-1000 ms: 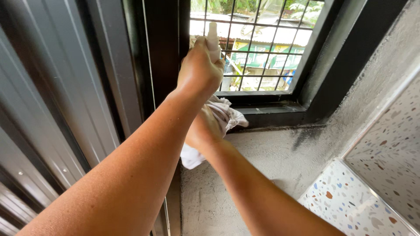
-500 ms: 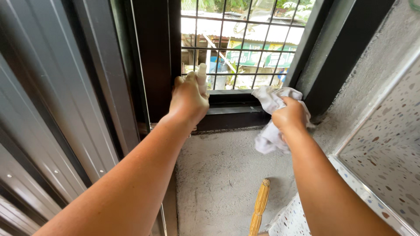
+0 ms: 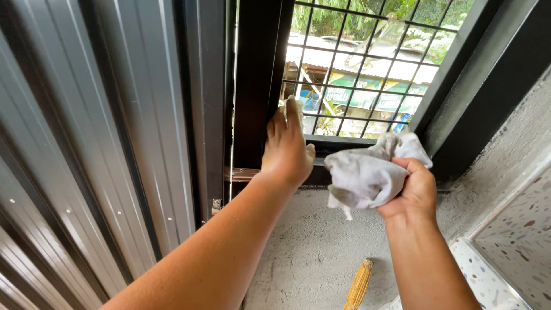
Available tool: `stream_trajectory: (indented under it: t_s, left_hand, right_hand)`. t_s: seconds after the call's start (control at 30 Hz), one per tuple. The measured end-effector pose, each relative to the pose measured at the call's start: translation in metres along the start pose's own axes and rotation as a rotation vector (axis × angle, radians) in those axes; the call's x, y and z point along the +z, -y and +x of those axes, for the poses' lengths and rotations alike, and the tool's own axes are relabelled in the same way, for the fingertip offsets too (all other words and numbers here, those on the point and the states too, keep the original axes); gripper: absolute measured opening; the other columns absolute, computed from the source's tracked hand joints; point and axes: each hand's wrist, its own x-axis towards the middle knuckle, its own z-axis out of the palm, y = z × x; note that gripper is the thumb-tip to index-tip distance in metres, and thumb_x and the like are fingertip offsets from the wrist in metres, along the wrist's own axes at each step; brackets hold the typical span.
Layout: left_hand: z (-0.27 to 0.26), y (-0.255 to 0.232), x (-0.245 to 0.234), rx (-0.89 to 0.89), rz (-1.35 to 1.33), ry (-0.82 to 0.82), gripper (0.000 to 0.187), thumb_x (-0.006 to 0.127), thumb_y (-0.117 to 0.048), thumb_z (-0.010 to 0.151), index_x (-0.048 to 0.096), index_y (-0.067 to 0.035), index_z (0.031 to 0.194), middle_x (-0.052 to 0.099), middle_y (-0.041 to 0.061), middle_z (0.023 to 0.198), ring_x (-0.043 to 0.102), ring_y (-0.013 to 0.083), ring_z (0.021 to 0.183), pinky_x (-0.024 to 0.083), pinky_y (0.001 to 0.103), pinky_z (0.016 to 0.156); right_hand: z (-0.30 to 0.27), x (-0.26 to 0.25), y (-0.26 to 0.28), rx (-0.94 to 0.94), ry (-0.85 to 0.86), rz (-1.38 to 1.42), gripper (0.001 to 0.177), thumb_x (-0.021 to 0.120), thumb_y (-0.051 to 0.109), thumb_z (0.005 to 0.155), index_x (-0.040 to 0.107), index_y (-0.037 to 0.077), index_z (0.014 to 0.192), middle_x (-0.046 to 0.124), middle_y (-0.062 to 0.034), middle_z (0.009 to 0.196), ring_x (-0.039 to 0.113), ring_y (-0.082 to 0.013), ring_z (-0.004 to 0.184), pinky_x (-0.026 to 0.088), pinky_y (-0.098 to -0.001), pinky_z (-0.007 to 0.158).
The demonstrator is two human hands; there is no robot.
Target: The person wipes a metal gate with a white cloth, then sweeps the wooden floor with a broom. The person cleans the gate's lower edge and vertical panels, then moves to sweep along the wall and floor.
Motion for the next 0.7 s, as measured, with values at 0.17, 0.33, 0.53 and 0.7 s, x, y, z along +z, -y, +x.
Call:
stream_trajectory:
  t_s: [0.17, 0.33, 0.53, 0.7]
  left_hand:
    - [-0.015, -0.001, -0.003, 0.121, 0.01, -0.072, 0.11, 0.071, -0.02, 0.088, -0.014, -0.003, 0.157, 0.004, 0.029, 0.164, 0.006, 0.0446, 0.154, 0.012, 0.048, 0.126]
    - [-0.021, 0.003, -0.005, 0.135, 0.086, -0.072, 0.109, 0.068, -0.02, 0.088, -0.016, -0.001, 0.155, -0.001, 0.031, 0.164, 0.003, 0.0466, 0.152, 0.01, 0.049, 0.124]
    - [-0.05, -0.007, -0.009, 0.243, 0.077, -0.238, 0.086, 0.061, -0.016, 0.09, 0.009, 0.008, 0.154, 0.019, 0.034, 0.157, 0.024, 0.0462, 0.144, 0.021, 0.052, 0.122]
    - [-0.091, -0.031, -0.019, 0.286, -0.315, 0.01, 0.039, 0.048, -0.028, 0.101, 0.056, -0.005, 0.132, 0.06, 0.021, 0.131, 0.052, 0.0363, 0.126, 0.04, 0.044, 0.116]
  right_hand:
    - [-0.021, -0.003, -0.012, 0.025, 0.004, -0.114, 0.038, 0.056, 0.037, 0.096, 0.061, 0.016, 0.128, 0.072, -0.0041, 0.122, 0.07, -0.0259, 0.112, 0.055, -0.053, 0.097]
    - [-0.038, 0.008, -0.027, 0.081, -0.049, -0.065, 0.043, 0.054, 0.044, 0.098, 0.06, 0.017, 0.131, 0.072, -0.006, 0.125, 0.071, -0.0259, 0.114, 0.056, -0.0539, 0.1]
    - [-0.057, 0.018, -0.044, 0.099, -0.068, -0.094, 0.053, 0.052, 0.059, 0.098, 0.059, 0.014, 0.127, 0.069, -0.0107, 0.121, 0.069, -0.0286, 0.112, 0.057, -0.0519, 0.097]
    - [-0.06, 0.011, -0.053, 0.059, 0.059, -0.108, 0.049, 0.044, 0.059, 0.097, 0.061, 0.017, 0.118, 0.071, -0.0067, 0.11, 0.071, -0.0252, 0.098, 0.06, -0.0444, 0.086]
